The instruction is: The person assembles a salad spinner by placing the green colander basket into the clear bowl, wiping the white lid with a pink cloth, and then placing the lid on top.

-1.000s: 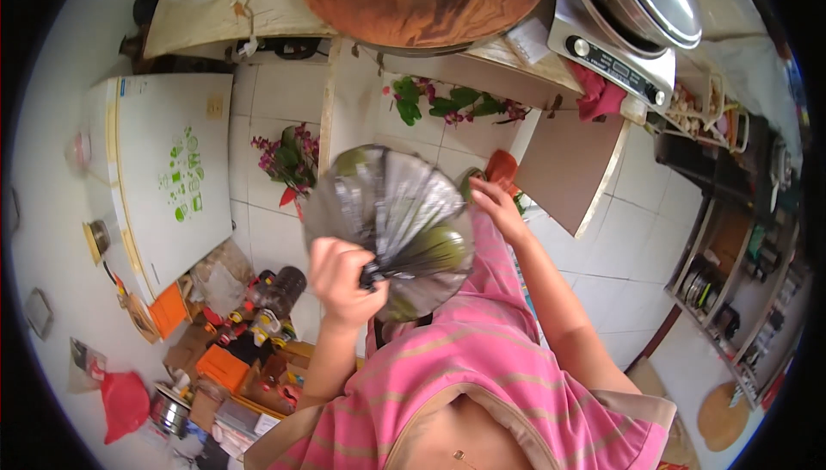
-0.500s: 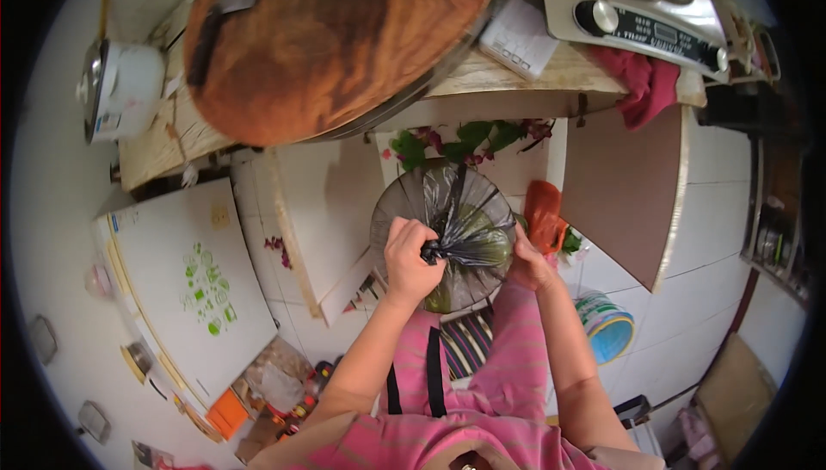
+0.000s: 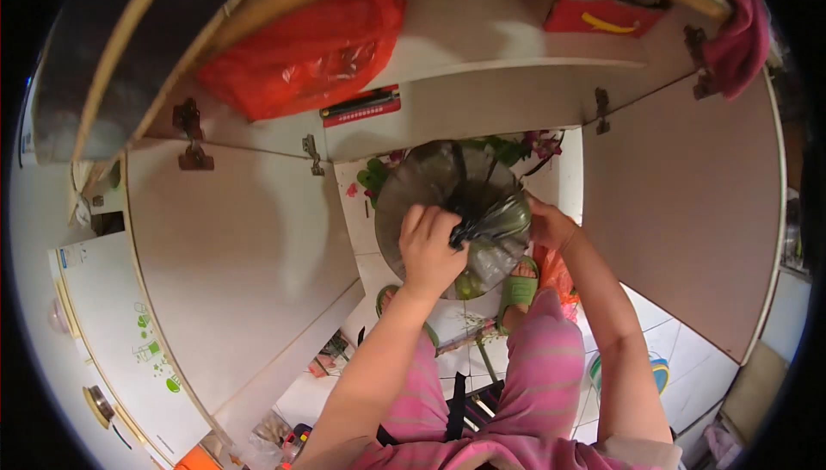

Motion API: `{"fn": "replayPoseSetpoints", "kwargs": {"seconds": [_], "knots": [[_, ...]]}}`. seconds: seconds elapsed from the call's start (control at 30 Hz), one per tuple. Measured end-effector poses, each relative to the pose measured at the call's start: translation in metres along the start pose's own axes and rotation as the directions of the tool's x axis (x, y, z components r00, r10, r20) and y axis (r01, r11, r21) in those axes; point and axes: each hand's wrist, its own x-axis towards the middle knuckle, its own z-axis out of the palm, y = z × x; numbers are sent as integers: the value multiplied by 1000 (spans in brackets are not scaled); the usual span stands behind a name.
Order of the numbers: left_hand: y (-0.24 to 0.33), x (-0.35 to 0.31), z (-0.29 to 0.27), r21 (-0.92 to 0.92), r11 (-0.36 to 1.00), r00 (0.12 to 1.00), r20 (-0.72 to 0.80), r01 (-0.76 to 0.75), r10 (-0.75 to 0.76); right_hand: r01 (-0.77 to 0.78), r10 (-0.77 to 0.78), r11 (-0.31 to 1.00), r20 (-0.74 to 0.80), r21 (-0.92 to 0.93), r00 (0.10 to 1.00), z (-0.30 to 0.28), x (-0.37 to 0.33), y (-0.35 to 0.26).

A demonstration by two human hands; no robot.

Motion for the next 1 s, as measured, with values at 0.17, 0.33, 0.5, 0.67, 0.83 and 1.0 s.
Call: {"fn": "replayPoseSetpoints", "kwargs": {"seconds": [0.17,0.33,0.5,0.67,0.83,1.0], "knots": [[9,10,12,39,996,996,-31,-87,88,97,-94,975,-25,200,995,-19,22,36],[9,-7,3,185,981,999,8,-51,50,84,-113,947,75,311,991,-19,8,59],[16,-29,6,220,975,1000,18,-19,16,90,-90,996,-11,7,996,21,-35,44],[50,-25,10,186,981,997,66,-55,43,47,-46,999,-42,25,998,31,-71,29],[70,17,0,260,910,922,303,-323,241,88,-79,996,-209,34,975,36,-86,21],[39,44,37,195,964,970,197,-178,140,278,-251,957,-244,85,937,37,-43,4]]}}
